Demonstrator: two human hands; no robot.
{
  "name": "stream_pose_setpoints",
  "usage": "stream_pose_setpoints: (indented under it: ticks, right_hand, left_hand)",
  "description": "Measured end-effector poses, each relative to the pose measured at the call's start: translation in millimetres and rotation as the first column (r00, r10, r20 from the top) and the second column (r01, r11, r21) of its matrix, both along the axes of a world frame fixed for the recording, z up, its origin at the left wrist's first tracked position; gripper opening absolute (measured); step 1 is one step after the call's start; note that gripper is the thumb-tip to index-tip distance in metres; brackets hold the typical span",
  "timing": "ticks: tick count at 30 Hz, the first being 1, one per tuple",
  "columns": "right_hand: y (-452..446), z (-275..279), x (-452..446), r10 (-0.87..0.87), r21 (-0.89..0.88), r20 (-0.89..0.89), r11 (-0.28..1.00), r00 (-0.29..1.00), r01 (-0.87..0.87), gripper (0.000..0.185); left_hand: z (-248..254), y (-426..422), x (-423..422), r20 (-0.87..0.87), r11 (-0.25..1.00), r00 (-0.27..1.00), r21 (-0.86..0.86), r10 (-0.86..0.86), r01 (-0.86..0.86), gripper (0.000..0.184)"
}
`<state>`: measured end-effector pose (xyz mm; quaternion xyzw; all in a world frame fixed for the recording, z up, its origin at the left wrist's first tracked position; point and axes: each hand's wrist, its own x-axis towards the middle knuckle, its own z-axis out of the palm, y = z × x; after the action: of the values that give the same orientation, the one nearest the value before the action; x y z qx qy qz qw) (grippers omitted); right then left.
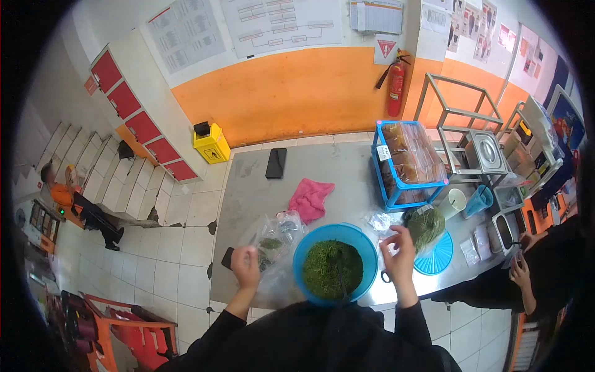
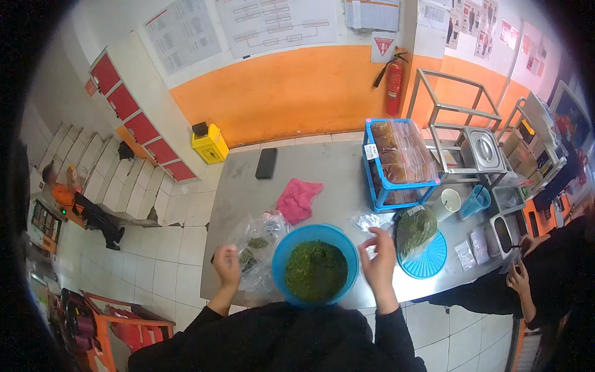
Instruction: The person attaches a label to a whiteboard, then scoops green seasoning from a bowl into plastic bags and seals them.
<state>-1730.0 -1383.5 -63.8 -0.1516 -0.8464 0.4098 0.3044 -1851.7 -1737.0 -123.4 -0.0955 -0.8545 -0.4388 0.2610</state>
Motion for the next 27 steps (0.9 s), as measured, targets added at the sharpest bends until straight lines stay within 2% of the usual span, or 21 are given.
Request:
stream_pose_setpoints:
  ticks: [1, 2, 3, 4, 6, 7, 9, 10, 12, 13, 15, 16, 18, 19, 21, 22, 23, 24, 25, 27]
  right_hand:
    - [9, -7, 0, -0.064, -0.083, 0.093, 0.994, 0.994, 0.072, 0.035]
    - [17, -20, 1, -0.096, -0.068, 0.255, 0.991, 0.962, 0.117, 0.031]
    - [25, -40, 2, -0.129, -0.044, 0.408, 0.986, 0.904, 0.161, 0.027]
    - [27, -64, 4, -0.159, 0.077, 0.482, 0.987, 0.862, 0.139, 0.027]
    - [28, -122, 13, -0.251, 0.353, 0.543, 0.934, 0.801, 0.053, 0.033]
    - [22, -138, 19, -0.314, 0.494, 0.495, 0.869, 0.810, 0.035, 0.031]
    - [15, -159, 26, -0.403, 0.566, 0.465, 0.820, 0.789, 0.085, 0.024]
    - [16, -162, 26, -0.398, 0.566, 0.465, 0.821, 0.791, 0.080, 0.024]
    - [20, -166, 29, -0.340, 0.532, 0.441, 0.844, 0.830, 0.063, 0.018]
    - [22, -167, 30, -0.339, 0.530, 0.443, 0.846, 0.830, 0.062, 0.018]
    - [29, -167, 28, -0.271, 0.361, 0.342, 0.922, 0.900, 0.140, 0.014]
    - [27, -152, 24, -0.269, 0.362, 0.340, 0.922, 0.901, 0.139, 0.014]
    - [19, -113, 16, -0.236, -0.094, -0.025, 0.968, 0.972, 0.232, 0.010]
    - [10, -83, 12, -0.231, -0.095, -0.023, 0.969, 0.973, 0.228, 0.010]
    - [-14, -18, 7, -0.011, 0.121, -0.276, 0.992, 0.961, 0.046, 0.010]
    - [-25, 4, 7, 0.149, 0.240, -0.232, 0.966, 0.961, -0.091, 0.012]
    - [-36, 21, 8, 0.301, 0.352, -0.170, 0.908, 0.938, -0.228, 0.014]
    - [-51, 33, 7, 0.390, 0.383, -0.154, 0.871, 0.908, -0.309, 0.015]
    - [-63, 42, 6, 0.473, 0.413, -0.136, 0.826, 0.870, -0.385, 0.016]
    - [-75, 59, 8, 0.517, 0.403, -0.084, 0.800, 0.852, -0.445, 0.016]
  left_hand:
    - [5, 0, 3, 0.004, 1.000, 1.000, -0.002, 0.000, 0.000, 0.010]
    - [12, 1, 6, -0.010, 0.940, 0.987, -0.307, -0.161, 0.150, 0.011]
    - [17, 3, 7, 0.022, 0.769, 0.948, -0.579, -0.317, 0.271, 0.012]
    - [12, 5, 5, 0.020, 0.769, 0.947, -0.578, -0.322, 0.274, 0.012]
    - [0, 8, 0, 0.165, 0.854, 0.926, -0.359, -0.338, 0.376, 0.014]
    - [5, 13, 0, 0.164, 0.854, 0.926, -0.359, -0.339, 0.376, 0.014]
    - [24, 29, 2, 0.321, 0.895, 0.857, -0.058, -0.404, 0.443, 0.013]
    - [29, 34, 3, 0.321, 0.897, 0.859, -0.058, -0.398, 0.438, 0.013]
    - [36, 42, 6, 0.243, 0.829, 0.802, 0.019, -0.546, 0.559, 0.013]
    - [40, 46, 7, 0.245, 0.830, 0.802, 0.017, -0.545, 0.558, 0.013]
    - [46, 55, 11, 0.186, 0.780, 0.760, 0.063, -0.623, 0.623, 0.015]
    - [53, 60, 15, 0.184, 0.781, 0.762, 0.064, -0.621, 0.621, 0.015]
    - [65, 71, 26, 0.347, 0.699, 0.607, 0.343, -0.715, 0.628, 0.023]
    - [68, 78, 30, 0.348, 0.702, 0.609, 0.343, -0.712, 0.624, 0.023]
    - [70, 92, 36, 0.344, 0.438, 0.272, 0.745, -0.898, 0.503, 0.036]
    - [66, 97, 40, 0.345, 0.439, 0.273, 0.746, -0.898, 0.500, 0.036]
    - [60, 102, 43, 0.263, 0.310, 0.172, 0.876, -0.949, 0.371, 0.039]
    - [57, 106, 45, 0.156, 0.171, 0.084, 0.961, -0.984, 0.216, 0.043]
    - [60, 110, 47, 0.153, 0.168, 0.084, 0.961, -0.985, 0.217, 0.043]
    - [69, 116, 49, 0.355, 0.390, 0.165, 0.864, -0.920, 0.319, 0.040]
